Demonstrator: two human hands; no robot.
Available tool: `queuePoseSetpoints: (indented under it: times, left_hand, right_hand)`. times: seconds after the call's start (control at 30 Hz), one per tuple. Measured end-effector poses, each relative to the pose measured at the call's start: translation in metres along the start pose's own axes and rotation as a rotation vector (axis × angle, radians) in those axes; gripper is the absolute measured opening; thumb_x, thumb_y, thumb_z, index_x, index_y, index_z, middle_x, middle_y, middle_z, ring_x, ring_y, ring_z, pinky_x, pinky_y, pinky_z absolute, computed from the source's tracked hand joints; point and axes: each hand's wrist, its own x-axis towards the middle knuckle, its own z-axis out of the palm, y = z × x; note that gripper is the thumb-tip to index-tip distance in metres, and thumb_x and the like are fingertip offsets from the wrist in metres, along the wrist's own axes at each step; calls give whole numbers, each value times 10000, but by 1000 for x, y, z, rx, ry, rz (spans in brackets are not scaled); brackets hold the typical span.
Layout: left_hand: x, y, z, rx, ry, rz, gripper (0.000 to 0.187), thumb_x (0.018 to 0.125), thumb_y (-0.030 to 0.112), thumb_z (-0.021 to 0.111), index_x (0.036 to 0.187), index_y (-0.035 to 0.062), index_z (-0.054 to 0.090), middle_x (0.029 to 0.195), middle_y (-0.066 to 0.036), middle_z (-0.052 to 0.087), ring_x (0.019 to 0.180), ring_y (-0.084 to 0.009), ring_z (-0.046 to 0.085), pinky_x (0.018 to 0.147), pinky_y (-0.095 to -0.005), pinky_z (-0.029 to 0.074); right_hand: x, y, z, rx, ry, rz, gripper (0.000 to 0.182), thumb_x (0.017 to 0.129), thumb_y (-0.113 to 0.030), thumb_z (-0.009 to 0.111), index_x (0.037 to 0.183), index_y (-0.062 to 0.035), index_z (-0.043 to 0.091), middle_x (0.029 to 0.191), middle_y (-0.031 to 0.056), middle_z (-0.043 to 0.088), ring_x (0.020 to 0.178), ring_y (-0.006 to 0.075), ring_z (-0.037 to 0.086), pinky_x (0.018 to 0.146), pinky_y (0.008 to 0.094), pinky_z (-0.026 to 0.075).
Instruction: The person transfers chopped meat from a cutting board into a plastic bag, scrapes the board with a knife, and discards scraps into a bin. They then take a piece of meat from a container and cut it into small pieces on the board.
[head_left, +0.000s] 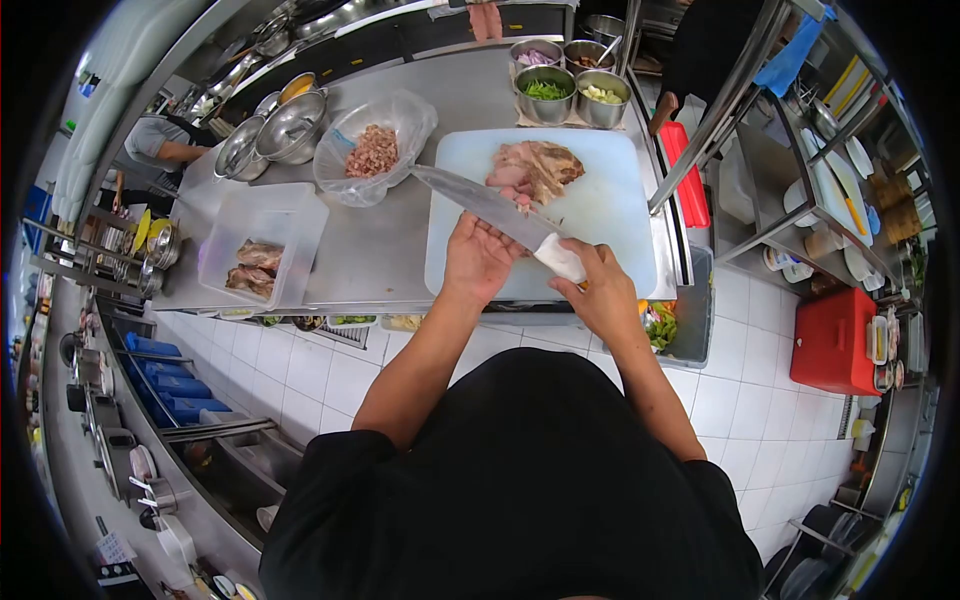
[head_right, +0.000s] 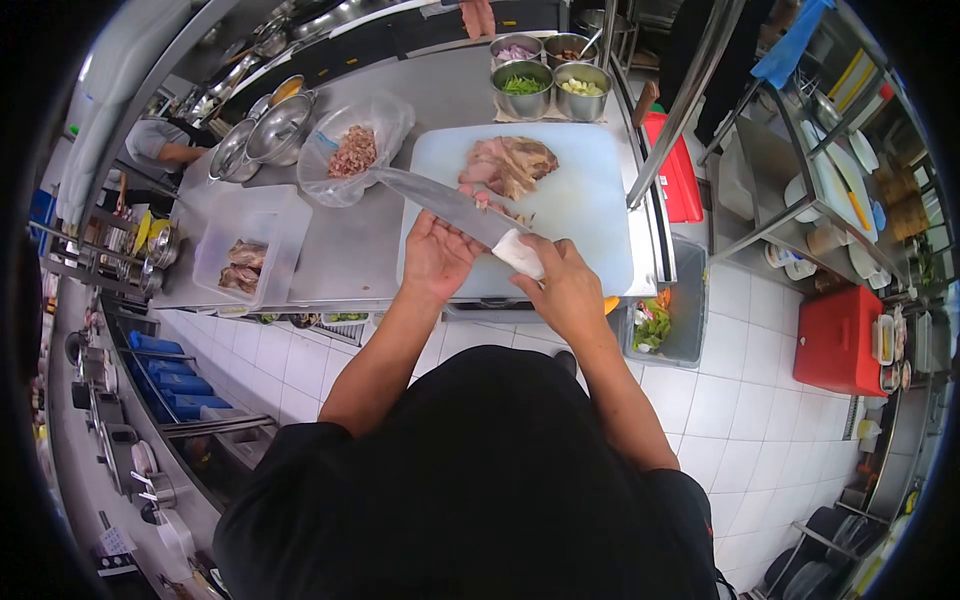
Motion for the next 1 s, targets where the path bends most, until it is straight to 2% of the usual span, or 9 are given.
queuePoseSetpoints:
  times: [0.33, 0.47, 0.53, 0.63, 0.73, 0.77, 0.83, 0.93, 1.0]
  left_hand:
    - [3, 13, -20, -18, -12, 67, 495, 1055, 412, 438, 1380, 53, 543, 1380, -147, 608, 1290, -305, 565, 1104, -453, 433]
    - [10, 11, -30, 36, 77, 54, 575, 1047, 494, 436, 1401, 50, 526, 1383, -171, 601, 1316, -347, 543, 1109, -479, 420]
    - [9, 11, -24, 21, -21, -29, 603, 1041, 520, 439, 1393, 38, 527, 1364, -175, 610, 1292, -340, 558, 1093, -480, 432]
    - [7, 7, -16, -36, -172, -137, 627, 1037, 543, 444, 1381, 27, 533, 1334, -176, 624, 1260, -333, 577, 1078, -484, 445]
    - [16, 7, -25, -65, -241, -173, 615, 1042, 532, 446, 1384, 28, 535, 1304, -174, 638, 1228, -329, 599, 1067, -488, 459]
    - [22, 10, -29, -67, -250, -173, 608, 1045, 524, 446, 1387, 30, 534, 1294, -173, 643, 1217, -328, 607, 1063, -489, 464]
    - [35, 19, -24, 351, -143, -87, 566, 1053, 496, 451, 1350, 31, 576, 1277, -155, 656, 1196, -304, 623, 1054, -463, 475]
    - [59, 24, -13, 1169, -232, 76, 471, 1044, 420, 500, 1272, 33, 642, 1252, -123, 671, 1138, -288, 647, 1018, -427, 493]
    - [70, 22, -3, 1659, -447, 207, 411, 1021, 371, 549, 1223, 36, 677, 1241, -104, 674, 1118, -292, 649, 1000, -412, 496]
  right_hand:
    - [-3, 1, -7, 34, -54, 39, 520, 826, -284, 810, 1283, -153, 599, 1116, 181, 634, 952, 384, 649, 798, 470, 526]
    - [-5, -2, -9, 110, -56, 33, 412, 911, -277, 721, 1272, -127, 594, 969, 185, 676, 779, 371, 681, 710, 444, 536]
    - [-2, -14, -21, 251, -179, 170, 352, 959, -275, 659, 1251, -92, 589, 897, 199, 694, 722, 371, 678, 691, 436, 529]
    - [0, -5, -12, 310, -143, 125, 316, 1011, -294, 564, 1206, -46, 578, 780, 210, 682, 674, 379, 664, 672, 443, 512]
    - [3, -5, -17, 428, -239, 352, 333, 1037, -321, 504, 1174, -26, 572, 748, 226, 660, 697, 400, 664, 678, 465, 503]
    - [3, 1, -14, 433, -194, 339, 341, 1041, -334, 503, 1178, -29, 572, 722, 165, 627, 627, 307, 619, 606, 410, 479]
    - [-1, 16, -8, 442, -105, 315, 359, 1048, -359, 503, 1186, -35, 572, 669, 43, 562, 487, 120, 527, 463, 300, 431]
    - [-3, 27, -19, 324, -10, 411, 346, 1037, -343, 506, 1187, -39, 572, 753, 254, 649, 725, 442, 664, 681, 478, 494]
    - [-8, 38, -23, 313, 39, 460, 358, 1034, -354, 509, 1202, -44, 575, 754, 255, 650, 726, 444, 665, 681, 482, 494]
